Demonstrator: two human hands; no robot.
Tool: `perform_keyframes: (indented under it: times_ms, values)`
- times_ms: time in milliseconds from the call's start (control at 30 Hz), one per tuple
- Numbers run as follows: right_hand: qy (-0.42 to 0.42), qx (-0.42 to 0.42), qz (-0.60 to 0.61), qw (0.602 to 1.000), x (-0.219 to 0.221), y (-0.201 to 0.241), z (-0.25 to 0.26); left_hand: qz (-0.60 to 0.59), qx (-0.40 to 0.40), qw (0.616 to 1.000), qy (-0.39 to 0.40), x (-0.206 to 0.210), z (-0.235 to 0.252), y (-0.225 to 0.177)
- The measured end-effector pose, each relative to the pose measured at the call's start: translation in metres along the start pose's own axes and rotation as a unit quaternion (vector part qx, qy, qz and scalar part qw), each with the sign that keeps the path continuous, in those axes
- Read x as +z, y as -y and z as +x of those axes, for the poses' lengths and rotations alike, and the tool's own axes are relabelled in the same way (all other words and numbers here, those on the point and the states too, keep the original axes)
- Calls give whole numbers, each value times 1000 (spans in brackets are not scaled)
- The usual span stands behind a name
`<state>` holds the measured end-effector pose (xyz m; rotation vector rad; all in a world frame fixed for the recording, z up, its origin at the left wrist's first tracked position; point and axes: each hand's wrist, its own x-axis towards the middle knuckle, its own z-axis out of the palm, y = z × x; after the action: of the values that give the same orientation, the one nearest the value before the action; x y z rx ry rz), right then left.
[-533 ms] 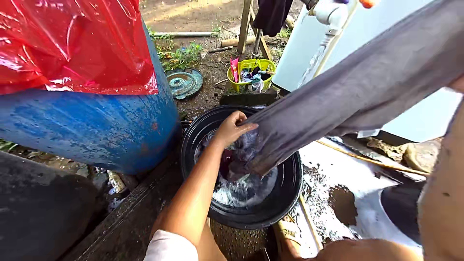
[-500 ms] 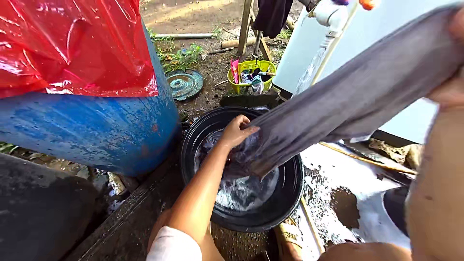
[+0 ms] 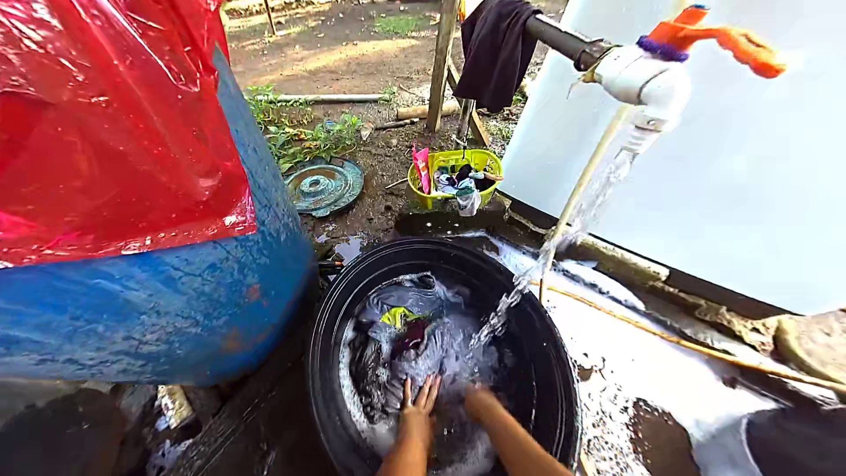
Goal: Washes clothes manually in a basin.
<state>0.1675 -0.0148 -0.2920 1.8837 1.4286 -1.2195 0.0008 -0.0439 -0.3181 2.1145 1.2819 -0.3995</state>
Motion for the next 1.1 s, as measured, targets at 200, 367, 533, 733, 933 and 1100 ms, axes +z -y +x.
perform_keyframes:
  times_ms: [200, 367, 533, 733, 933, 1100]
  values:
    - [81, -89, 23, 992, 37, -7, 24, -68, -75, 993, 66, -10, -12, -10]
    - [13, -171, 527, 832, -50, 49, -108, -180, -2, 978, -101, -27, -30, -21]
    - [-45, -431, 604, 669, -156, 57, -269, -305, -92, 919, -231, -65, -28, -41]
    - [-246, -614, 552, 507, -202, -9, -381, -534, -14, 798, -279, -177, -47, -56]
    - [-374, -211, 589, 685, -121, -35, -259, -637, 138, 716, -249, -250, -108, -79]
    - [-40, -148, 704, 694, -72, 26, -208, -557, 355, 729, -180, -227, -134, -129]
